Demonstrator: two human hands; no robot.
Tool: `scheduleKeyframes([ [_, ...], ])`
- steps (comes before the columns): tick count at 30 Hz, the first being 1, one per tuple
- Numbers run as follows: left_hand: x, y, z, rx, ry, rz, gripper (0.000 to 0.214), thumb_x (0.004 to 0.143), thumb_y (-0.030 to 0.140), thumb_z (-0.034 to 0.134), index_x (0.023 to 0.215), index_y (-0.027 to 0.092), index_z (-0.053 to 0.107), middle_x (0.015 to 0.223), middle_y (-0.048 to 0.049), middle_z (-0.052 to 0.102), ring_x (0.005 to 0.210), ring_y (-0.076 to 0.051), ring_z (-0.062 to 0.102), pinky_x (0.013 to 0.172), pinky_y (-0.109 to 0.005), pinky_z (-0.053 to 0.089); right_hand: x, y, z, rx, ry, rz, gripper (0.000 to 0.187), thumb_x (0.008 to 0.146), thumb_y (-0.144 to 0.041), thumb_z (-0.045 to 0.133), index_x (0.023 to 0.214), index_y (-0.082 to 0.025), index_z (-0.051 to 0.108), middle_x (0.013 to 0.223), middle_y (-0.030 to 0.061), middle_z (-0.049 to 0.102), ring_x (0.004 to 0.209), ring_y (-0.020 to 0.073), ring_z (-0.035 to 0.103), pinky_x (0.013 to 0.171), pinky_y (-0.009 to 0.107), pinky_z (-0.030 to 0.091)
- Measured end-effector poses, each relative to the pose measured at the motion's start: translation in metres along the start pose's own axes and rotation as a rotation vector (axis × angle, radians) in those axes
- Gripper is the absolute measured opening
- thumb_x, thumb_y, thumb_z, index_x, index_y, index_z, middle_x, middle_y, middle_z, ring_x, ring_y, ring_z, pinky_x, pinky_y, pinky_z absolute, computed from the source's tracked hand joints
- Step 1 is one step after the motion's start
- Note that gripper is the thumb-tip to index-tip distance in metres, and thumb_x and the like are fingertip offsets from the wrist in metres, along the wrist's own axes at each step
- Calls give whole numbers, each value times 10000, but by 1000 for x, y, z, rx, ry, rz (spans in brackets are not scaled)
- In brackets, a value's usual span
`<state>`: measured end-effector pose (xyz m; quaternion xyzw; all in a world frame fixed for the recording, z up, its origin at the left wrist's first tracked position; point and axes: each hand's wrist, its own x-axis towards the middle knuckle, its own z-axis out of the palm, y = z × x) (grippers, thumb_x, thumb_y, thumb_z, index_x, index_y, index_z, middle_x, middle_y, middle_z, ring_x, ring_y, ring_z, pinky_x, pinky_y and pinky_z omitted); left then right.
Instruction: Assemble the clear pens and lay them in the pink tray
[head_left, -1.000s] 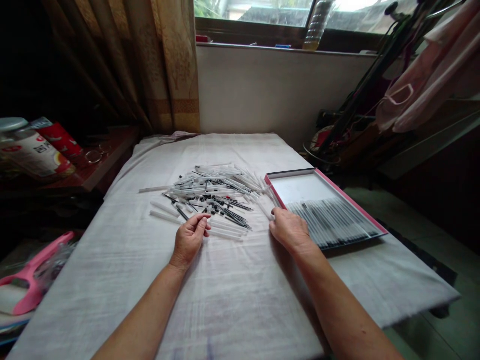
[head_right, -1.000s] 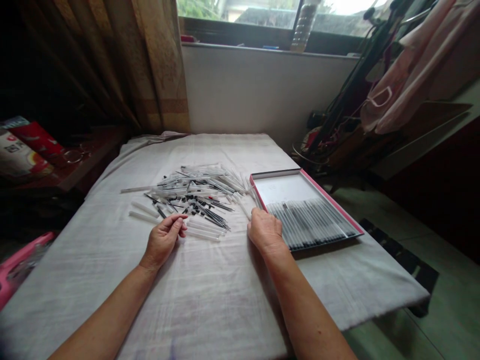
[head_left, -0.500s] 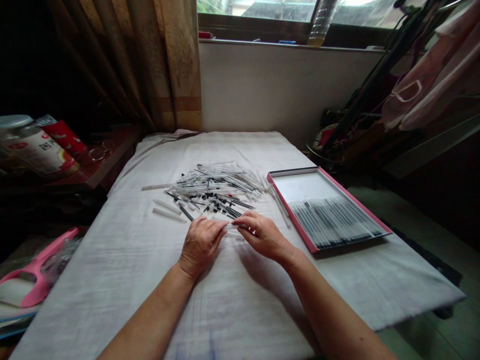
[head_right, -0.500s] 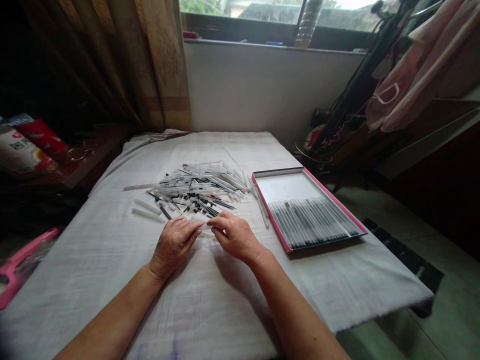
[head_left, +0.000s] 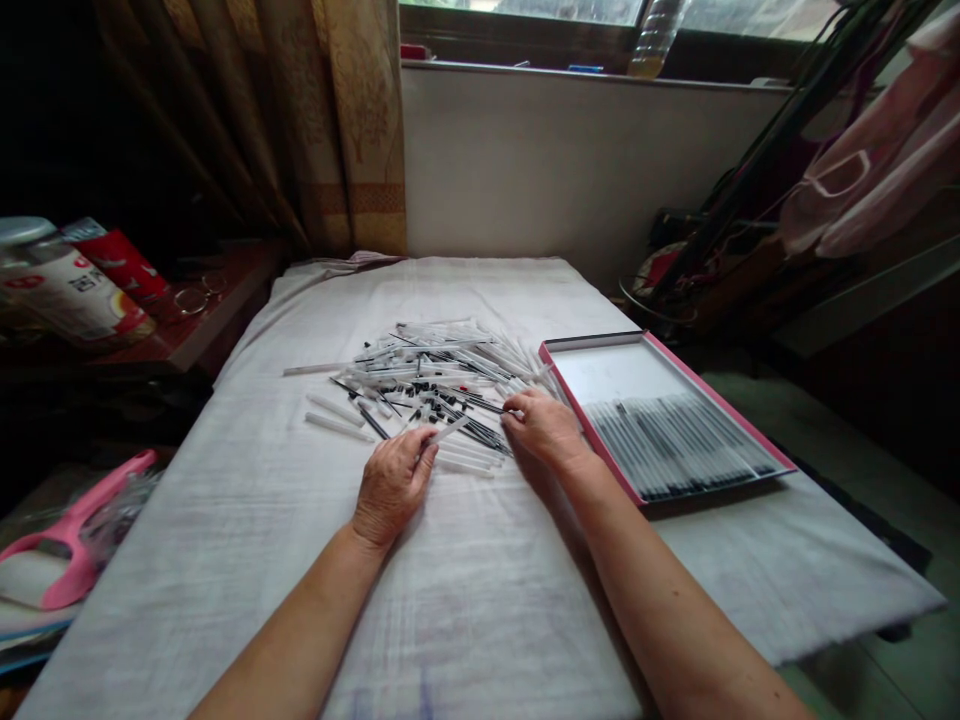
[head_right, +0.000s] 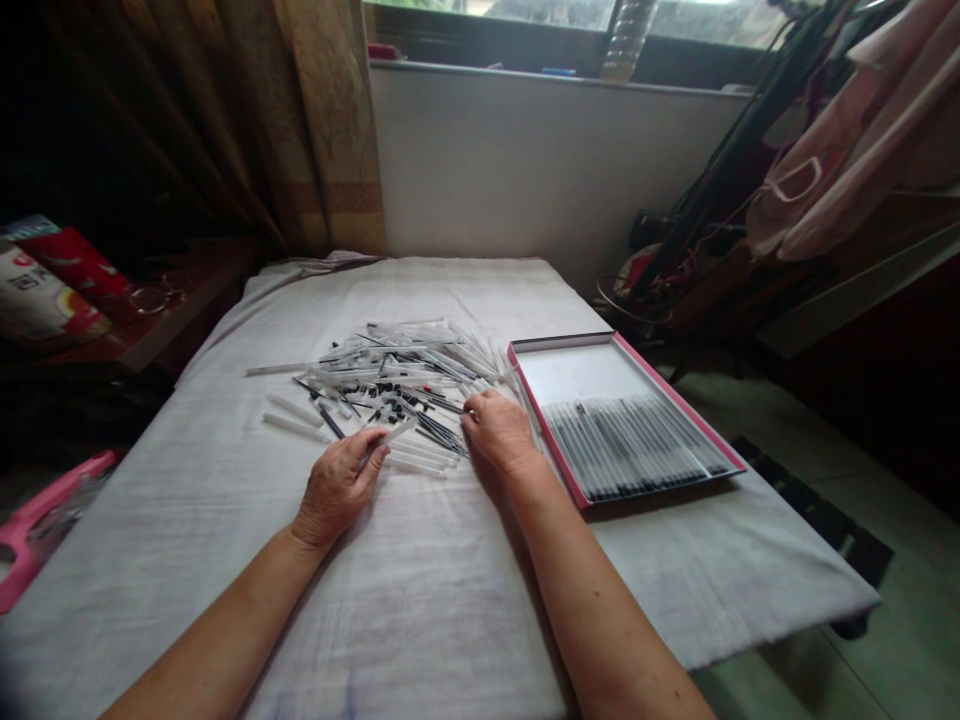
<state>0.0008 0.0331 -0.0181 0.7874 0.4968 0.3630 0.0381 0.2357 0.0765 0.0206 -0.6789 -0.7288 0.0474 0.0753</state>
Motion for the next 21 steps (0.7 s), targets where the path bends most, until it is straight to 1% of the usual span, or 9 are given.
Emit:
scheduleKeyframes([
  [4, 0, 0, 0, -9, -11, -17, 230, 937, 316, 477, 1090, 216, 616, 987, -67, 728, 876, -203, 671, 795, -317, 497, 8, -8, -4, -134, -75, -11, 256, 912, -364, 501, 1015, -248, 704, 1044, 73, 695, 921, 209, 658, 720, 268, 472],
  [10, 0, 0, 0, -2, 1, -6, 214, 934, 312, 491, 1063, 207, 626, 976, -69, 732, 868, -206, 674, 787, -320, 490, 19, -16, -8, -275, -147, -135, 302, 925, -164, 410, 1066, -150, 676, 1031, 163, 689, 901, 232, 681, 723, 293, 488],
  [12, 0, 0, 0, 0, 1, -10, 213, 934, 310, 491, 1063, 207, 627, 973, -70, 732, 865, -206, 673, 788, -322, 489, 18, -17, -11, -292, -165, -184, 308, 914, -137, 405, 1046, -146, 683, 1020, 170, 690, 890, 244, 685, 715, 305, 490],
  [14, 0, 0, 0, 4, -7, -19, 215, 934, 311, 492, 1069, 210, 625, 968, -68, 731, 864, -204, 670, 796, -325, 487, 14, -14, -15, -293, -173, -221, 289, 906, -152, 426, 1005, -153, 697, 1003, 163, 697, 883, 253, 686, 711, 314, 490],
  [16, 0, 0, -1, 9, -13, -25, 216, 935, 314, 492, 1076, 213, 620, 957, -65, 730, 864, -202, 667, 806, -326, 484, 8, -8, -21, -281, -163, -208, 267, 890, -161, 449, 963, -165, 706, 980, 148, 707, 874, 250, 686, 709, 310, 484],
  [18, 1, 1, -1, 8, -8, -26, 213, 937, 314, 490, 1077, 211, 614, 947, -63, 728, 864, -201, 664, 814, -328, 481, 0, -2, -26, -210, -135, -151, 238, 863, -167, 477, 919, -180, 708, 934, 120, 721, 853, 237, 685, 706, 301, 477],
  [19, 1, 2, -1, 7, -3, -27, 211, 939, 316, 489, 1075, 210, 611, 942, -62, 727, 862, -200, 663, 815, -328, 480, -3, 1, -28, -124, -115, -118, 219, 847, -176, 493, 892, -189, 707, 894, 100, 725, 830, 225, 681, 699, 294, 473],
  [20, 1, 2, -1, 3, 0, -26, 209, 941, 319, 487, 1073, 211, 608, 937, -60, 726, 861, -199, 662, 814, -327, 479, -6, 2, -29, 14, -90, -91, 197, 831, -192, 508, 864, -195, 703, 846, 76, 725, 798, 209, 675, 685, 284, 471],
  [21, 1, 3, -1, -2, 3, -24, 208, 944, 324, 484, 1069, 211, 606, 934, -59, 726, 860, -199, 661, 813, -327, 478, -9, 2, -28, 206, -67, -72, 174, 815, -215, 524, 838, -197, 695, 801, 54, 718, 760, 191, 666, 664, 272, 470],
])
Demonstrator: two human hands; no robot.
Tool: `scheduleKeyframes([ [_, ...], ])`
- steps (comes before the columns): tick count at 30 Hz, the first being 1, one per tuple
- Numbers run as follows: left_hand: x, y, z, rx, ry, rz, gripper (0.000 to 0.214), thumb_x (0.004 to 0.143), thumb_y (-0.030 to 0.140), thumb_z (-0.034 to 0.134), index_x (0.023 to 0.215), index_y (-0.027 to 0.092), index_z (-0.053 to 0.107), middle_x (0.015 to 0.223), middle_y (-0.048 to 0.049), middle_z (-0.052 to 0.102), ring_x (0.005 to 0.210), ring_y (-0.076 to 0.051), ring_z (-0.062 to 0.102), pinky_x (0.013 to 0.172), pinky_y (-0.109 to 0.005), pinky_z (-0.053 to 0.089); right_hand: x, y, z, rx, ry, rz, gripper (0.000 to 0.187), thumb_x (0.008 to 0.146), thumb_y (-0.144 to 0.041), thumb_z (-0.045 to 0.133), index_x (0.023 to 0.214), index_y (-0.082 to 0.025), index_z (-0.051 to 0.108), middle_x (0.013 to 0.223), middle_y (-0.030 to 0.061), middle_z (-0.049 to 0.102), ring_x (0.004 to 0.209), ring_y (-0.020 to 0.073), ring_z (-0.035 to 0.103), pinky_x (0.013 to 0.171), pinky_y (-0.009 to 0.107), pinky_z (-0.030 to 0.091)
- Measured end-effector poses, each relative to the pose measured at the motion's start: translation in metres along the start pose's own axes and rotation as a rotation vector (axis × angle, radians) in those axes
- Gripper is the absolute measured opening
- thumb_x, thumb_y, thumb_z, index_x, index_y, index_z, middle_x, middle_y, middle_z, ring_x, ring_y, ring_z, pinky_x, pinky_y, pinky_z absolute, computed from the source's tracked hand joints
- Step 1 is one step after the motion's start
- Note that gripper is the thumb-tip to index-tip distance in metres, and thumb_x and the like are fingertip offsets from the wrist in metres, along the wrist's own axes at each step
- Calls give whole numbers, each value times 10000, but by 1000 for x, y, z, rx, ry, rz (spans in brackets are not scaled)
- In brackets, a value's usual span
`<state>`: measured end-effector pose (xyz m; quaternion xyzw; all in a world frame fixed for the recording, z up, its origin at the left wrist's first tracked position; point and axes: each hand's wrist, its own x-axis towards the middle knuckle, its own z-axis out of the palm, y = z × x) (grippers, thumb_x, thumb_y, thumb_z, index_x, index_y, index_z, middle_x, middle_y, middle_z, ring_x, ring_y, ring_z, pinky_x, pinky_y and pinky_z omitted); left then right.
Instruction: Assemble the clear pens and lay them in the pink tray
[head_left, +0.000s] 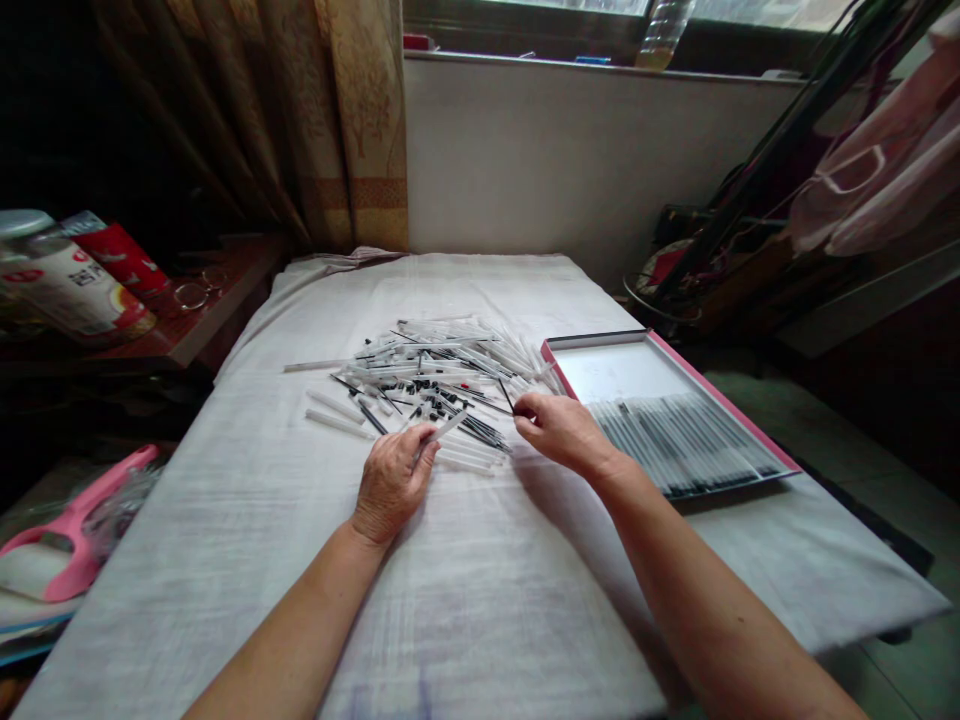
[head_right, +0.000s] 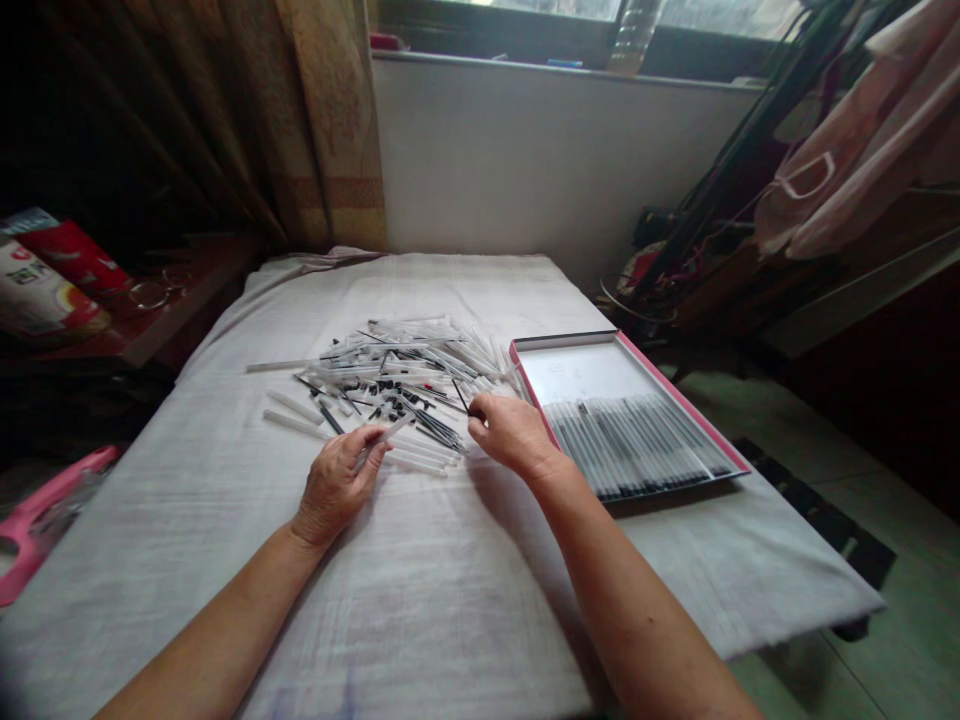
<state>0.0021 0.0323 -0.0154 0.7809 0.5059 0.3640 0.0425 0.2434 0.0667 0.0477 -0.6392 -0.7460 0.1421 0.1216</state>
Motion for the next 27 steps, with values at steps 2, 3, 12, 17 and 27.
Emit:
scheduleKeyframes([
  [2, 0, 1, 0, -12, 7, 8, 210, 947, 335, 479, 1063, 212, 604, 932, -59, 725, 858, -200, 661, 809, -327, 477, -3, -5, 3, 478, 47, 14, 147, 778, -280, 560, 806, -189, 672, 761, 27, 705, 677, 157, 642, 589, 244, 460],
  [3, 0, 1, 0, -19, 11, 14, 212, 948, 339, 476, 1060, 212, 604, 932, -59, 726, 857, -201, 661, 806, -327, 476, -4, -9, 6, 712, 65, 28, 155, 753, -312, 582, 788, -181, 657, 757, 22, 702, 635, 142, 629, 539, 229, 443],
  [12, 0, 2, -1, -13, 32, 30, 206, 952, 338, 469, 1049, 206, 594, 926, -59, 724, 851, -211, 665, 794, -326, 478, -1, -54, 23, 1379, 105, 183, 254, 580, -346, 743, 709, -169, 613, 601, -33, 624, 536, 103, 593, 425, 172, 394],
  [17, 0, 1, 0, -15, 38, 37, 192, 952, 325, 473, 1049, 206, 588, 935, -58, 723, 849, -207, 666, 796, -323, 480, 0, -57, 24, 1385, 100, 163, 244, 590, -342, 738, 710, -173, 609, 603, -35, 628, 538, 103, 599, 429, 173, 407],
  [27, 1, 4, -2, -54, 50, 14, 187, 963, 310, 435, 1054, 215, 567, 931, -43, 735, 875, -204, 679, 823, -323, 489, 5, -61, 32, 1065, 128, -136, 116, 757, -270, 605, 820, -179, 638, 716, -1, 667, 638, 129, 637, 550, 227, 490],
])
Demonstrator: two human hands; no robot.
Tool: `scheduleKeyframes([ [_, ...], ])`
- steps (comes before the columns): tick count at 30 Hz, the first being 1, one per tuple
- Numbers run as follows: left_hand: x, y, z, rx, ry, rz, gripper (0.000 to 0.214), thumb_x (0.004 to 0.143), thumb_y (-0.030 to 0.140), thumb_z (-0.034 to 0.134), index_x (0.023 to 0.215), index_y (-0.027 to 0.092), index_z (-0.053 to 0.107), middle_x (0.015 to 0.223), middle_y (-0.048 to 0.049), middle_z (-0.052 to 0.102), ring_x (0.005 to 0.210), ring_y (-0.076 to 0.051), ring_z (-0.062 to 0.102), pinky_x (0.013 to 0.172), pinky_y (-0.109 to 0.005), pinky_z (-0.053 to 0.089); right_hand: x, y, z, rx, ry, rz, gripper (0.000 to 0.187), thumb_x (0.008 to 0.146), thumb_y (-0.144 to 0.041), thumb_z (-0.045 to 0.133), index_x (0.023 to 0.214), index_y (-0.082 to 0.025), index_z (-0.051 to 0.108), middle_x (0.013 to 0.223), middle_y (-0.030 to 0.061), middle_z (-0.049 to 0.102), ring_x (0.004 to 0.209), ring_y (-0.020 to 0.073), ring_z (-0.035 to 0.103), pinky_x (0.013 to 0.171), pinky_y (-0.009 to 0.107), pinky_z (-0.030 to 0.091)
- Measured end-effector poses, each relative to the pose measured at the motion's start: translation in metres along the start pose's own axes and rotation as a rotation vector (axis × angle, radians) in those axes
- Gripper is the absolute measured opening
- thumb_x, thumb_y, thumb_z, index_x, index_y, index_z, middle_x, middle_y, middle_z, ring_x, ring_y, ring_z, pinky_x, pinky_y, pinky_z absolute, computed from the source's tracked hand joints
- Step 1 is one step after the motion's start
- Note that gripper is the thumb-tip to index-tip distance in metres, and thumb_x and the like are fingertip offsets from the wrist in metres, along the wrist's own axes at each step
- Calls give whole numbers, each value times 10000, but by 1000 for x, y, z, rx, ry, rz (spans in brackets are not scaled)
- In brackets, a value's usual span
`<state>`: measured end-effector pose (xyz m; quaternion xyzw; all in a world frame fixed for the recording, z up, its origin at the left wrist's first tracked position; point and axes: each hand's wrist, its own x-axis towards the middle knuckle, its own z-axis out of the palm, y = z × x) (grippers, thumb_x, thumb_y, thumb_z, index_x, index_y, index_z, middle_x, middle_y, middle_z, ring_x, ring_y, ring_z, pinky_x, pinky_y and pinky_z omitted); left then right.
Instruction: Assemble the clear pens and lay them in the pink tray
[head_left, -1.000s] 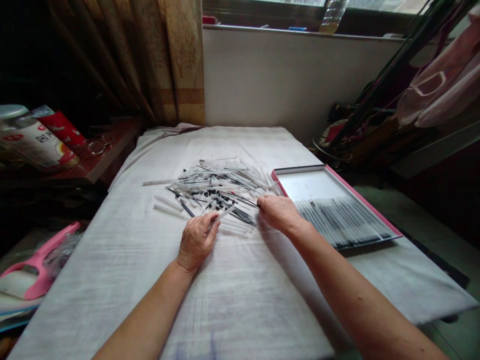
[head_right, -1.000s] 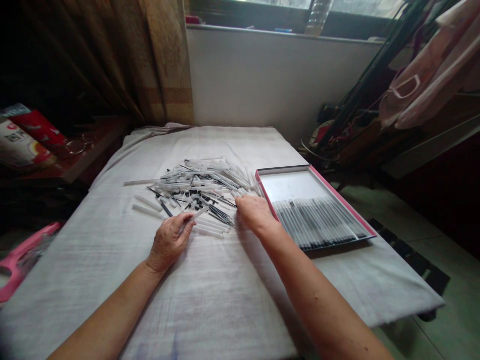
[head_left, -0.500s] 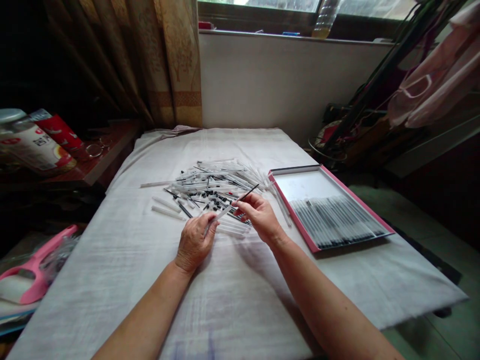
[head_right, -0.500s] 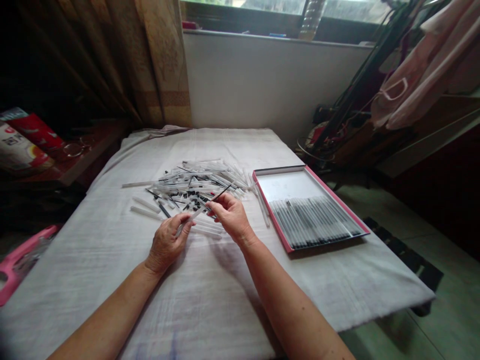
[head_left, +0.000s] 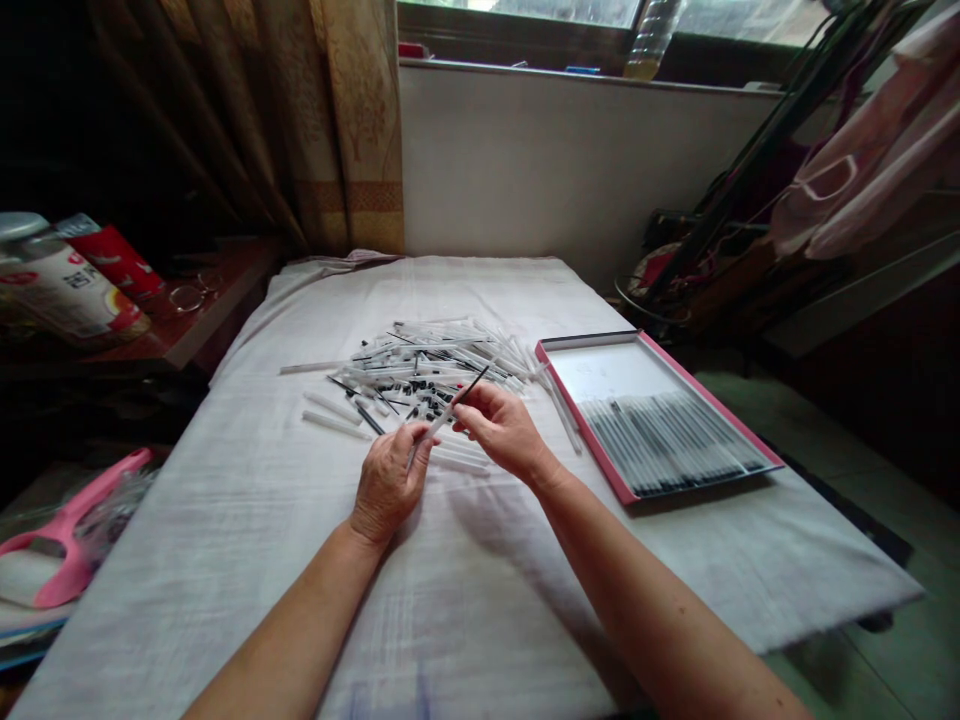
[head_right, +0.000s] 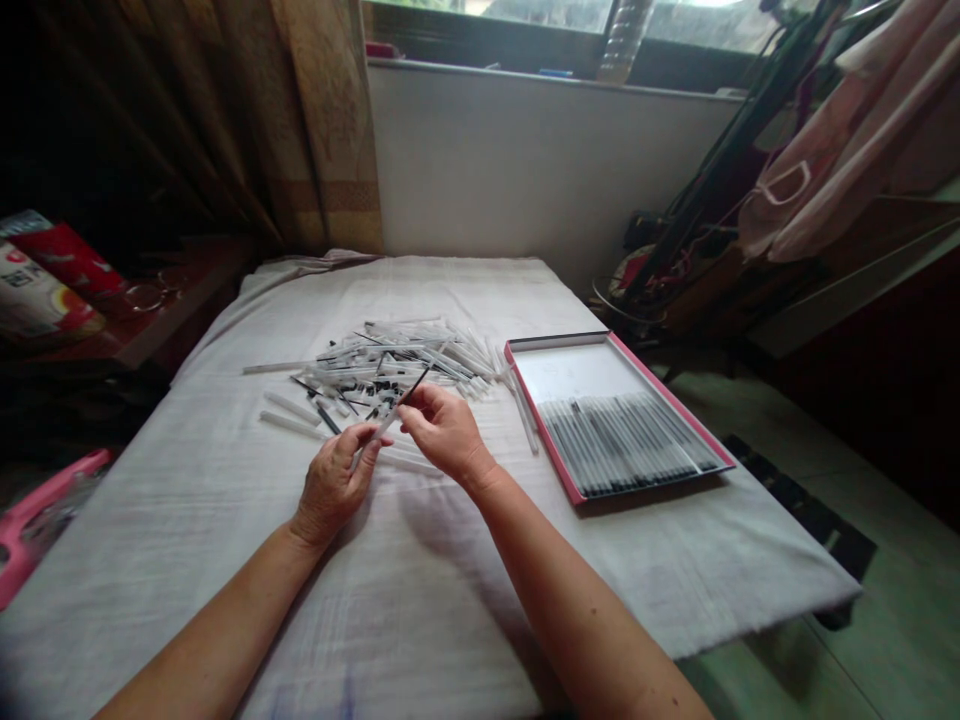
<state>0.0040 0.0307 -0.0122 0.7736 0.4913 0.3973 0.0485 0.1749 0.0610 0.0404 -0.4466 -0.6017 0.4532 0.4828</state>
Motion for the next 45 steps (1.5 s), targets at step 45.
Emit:
scheduleKeyframes([
  [45, 4, -14, 1, -107, 163, -197, 211, 922, 331, 516, 998, 195, 658, 946, -59, 725, 857, -178, 680, 769, -280, 541, 35, 29, -5, -492, -101, -21, 132, 814, -240, 543, 881, -186, 643, 779, 26, 705, 688, 153, 634, 662, 264, 474],
])
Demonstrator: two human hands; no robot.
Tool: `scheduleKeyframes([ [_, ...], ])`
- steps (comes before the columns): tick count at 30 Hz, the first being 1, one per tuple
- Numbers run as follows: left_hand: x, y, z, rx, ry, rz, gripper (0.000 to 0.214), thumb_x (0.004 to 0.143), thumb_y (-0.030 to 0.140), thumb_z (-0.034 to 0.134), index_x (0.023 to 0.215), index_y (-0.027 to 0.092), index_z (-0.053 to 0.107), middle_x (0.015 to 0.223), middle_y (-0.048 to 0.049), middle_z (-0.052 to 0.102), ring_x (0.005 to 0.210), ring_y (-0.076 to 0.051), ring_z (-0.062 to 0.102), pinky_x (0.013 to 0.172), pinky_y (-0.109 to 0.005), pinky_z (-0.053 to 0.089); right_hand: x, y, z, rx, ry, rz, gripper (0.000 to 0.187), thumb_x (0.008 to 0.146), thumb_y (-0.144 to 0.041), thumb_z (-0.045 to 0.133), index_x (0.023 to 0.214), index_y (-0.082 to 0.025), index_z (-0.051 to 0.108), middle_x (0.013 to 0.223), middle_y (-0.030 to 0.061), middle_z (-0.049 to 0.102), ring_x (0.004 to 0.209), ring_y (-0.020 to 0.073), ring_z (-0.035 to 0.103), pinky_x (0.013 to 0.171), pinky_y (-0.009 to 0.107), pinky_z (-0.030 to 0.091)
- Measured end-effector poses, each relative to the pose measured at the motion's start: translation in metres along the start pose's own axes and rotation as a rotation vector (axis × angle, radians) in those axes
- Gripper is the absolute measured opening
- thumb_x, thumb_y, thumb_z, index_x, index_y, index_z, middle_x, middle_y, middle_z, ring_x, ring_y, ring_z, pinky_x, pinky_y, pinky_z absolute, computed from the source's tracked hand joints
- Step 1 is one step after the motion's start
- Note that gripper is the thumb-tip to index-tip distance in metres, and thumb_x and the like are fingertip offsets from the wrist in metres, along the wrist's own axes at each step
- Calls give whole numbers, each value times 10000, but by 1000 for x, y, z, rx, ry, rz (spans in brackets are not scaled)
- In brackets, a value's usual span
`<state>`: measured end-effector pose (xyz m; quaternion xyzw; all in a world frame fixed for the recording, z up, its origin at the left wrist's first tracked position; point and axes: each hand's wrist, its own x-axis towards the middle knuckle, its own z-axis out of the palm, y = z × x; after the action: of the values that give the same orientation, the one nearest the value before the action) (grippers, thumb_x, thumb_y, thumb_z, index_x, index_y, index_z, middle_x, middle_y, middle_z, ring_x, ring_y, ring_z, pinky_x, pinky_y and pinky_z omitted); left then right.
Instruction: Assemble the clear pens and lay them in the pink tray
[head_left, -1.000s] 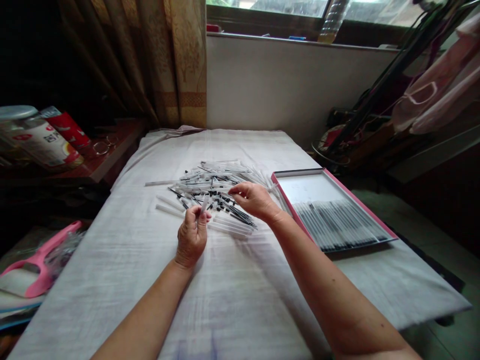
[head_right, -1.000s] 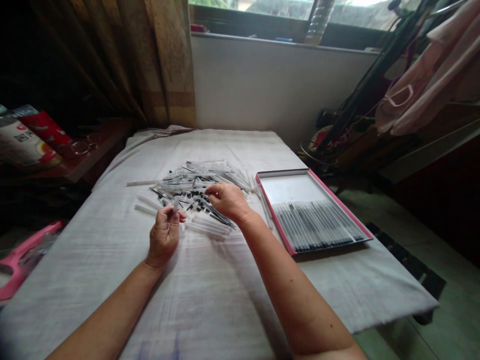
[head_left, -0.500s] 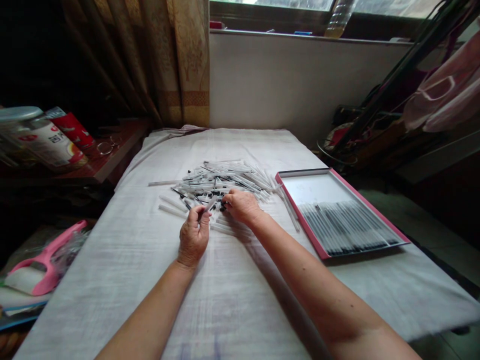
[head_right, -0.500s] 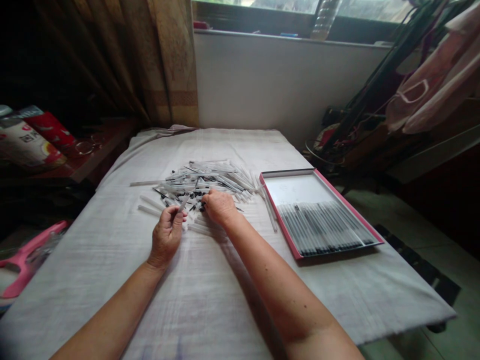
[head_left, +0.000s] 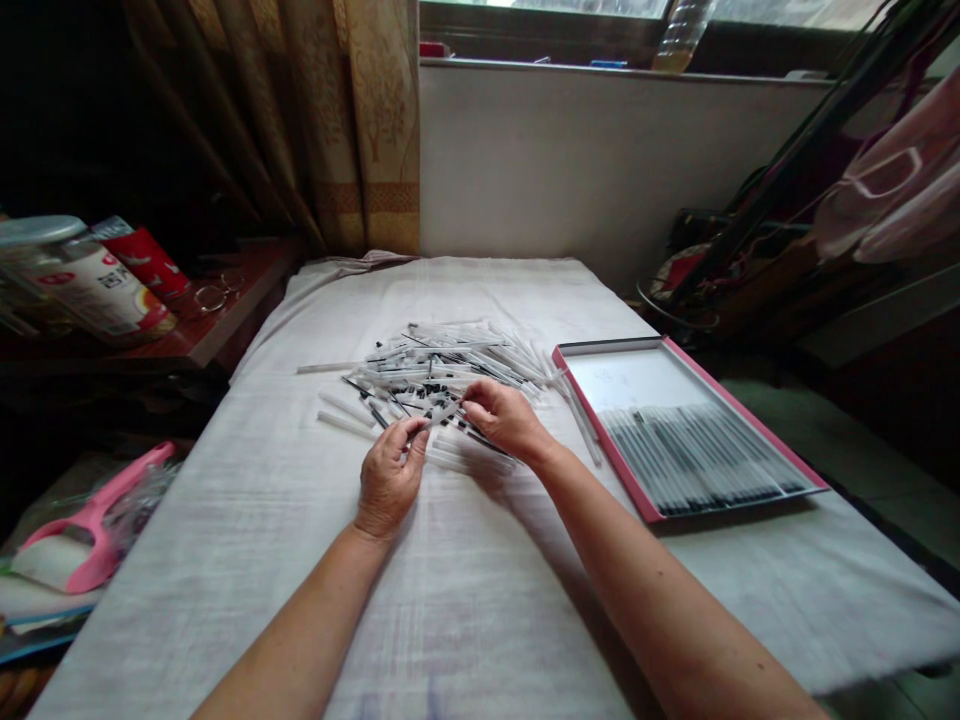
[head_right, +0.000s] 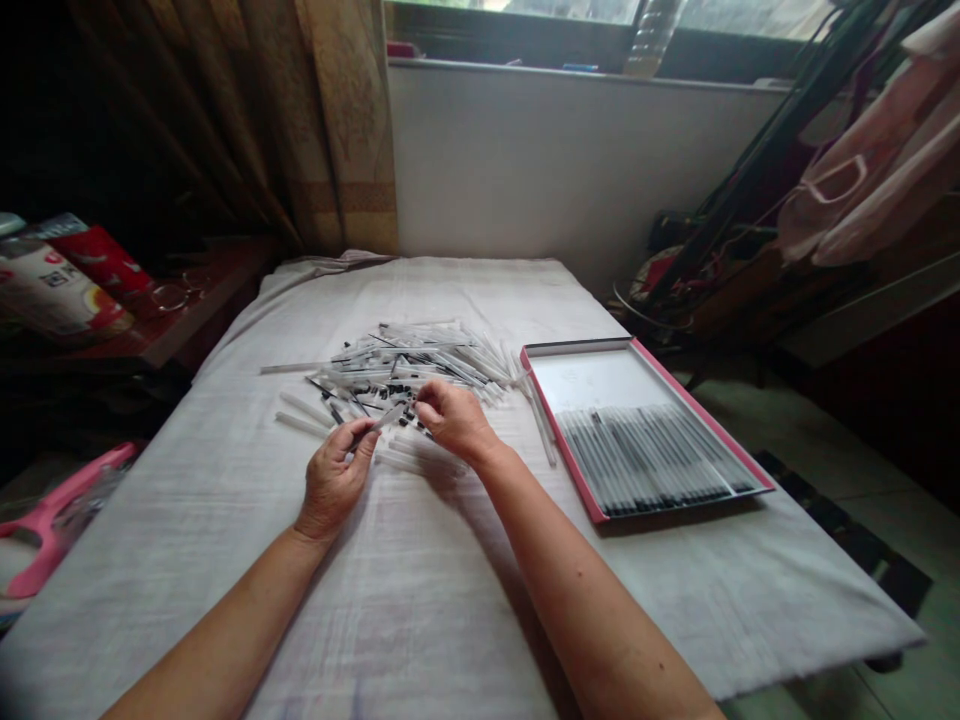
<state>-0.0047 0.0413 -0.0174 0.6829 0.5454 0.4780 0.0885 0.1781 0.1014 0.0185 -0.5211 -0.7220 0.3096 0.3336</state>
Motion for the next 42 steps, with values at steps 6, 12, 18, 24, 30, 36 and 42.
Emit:
scheduleKeyframes([
  [6, -2, 2, 1, 3, -43, 124, 188, 918, 288, 554, 1023, 216, 693, 963, -53, 740, 903, -184, 681, 851, -316, 537, -41, 15, -14, 463, 63, 104, 189, 758, -290, 575, 862, -175, 683, 699, -1, 651, 581, 111, 553, 555, 237, 455],
  [12, -3, 5, -1, 64, -105, 219, 191, 922, 275, 556, 1054, 218, 683, 971, -56, 745, 899, -192, 683, 835, -327, 531, -54, 13, -10, 693, 63, 177, 219, 706, -331, 683, 877, -195, 664, 707, -15, 622, 627, 119, 559, 588, 250, 478],
  [18, -4, 5, -1, 94, -152, 241, 196, 927, 271, 549, 1074, 226, 671, 982, -48, 745, 910, -190, 680, 835, -327, 519, -55, 14, -5, 763, 69, 209, 228, 678, -346, 716, 826, -193, 636, 713, -20, 617, 623, 112, 559, 621, 261, 499],
  [24, -4, 6, -2, 116, -178, 223, 211, 937, 304, 525, 1075, 238, 671, 981, -46, 746, 915, -193, 679, 842, -331, 517, -56, 15, -5, 747, 87, 201, 223, 691, -350, 712, 835, -198, 637, 703, -18, 616, 622, 114, 564, 610, 254, 499],
  [30, -3, 8, -2, 107, -179, 212, 214, 933, 310, 526, 1064, 245, 682, 967, -47, 749, 904, -195, 683, 834, -332, 524, -57, 16, -4, 725, 104, 187, 217, 696, -355, 714, 834, -202, 645, 699, -12, 621, 632, 122, 573, 607, 251, 507],
  [36, -3, 8, -2, 112, -180, 221, 212, 933, 309, 529, 1063, 243, 682, 961, -46, 750, 890, -193, 684, 827, -330, 525, -58, 18, -3, 677, 116, 154, 202, 716, -350, 696, 844, -199, 652, 699, -8, 622, 632, 127, 574, 598, 251, 491],
  [42, -3, 9, -2, 97, -205, 213, 224, 934, 315, 525, 1066, 248, 693, 963, -53, 750, 890, -193, 688, 825, -335, 536, -60, 22, -1, 554, 148, 100, 171, 764, -317, 657, 882, -196, 681, 777, 27, 670, 694, 148, 606, 657, 271, 499],
])
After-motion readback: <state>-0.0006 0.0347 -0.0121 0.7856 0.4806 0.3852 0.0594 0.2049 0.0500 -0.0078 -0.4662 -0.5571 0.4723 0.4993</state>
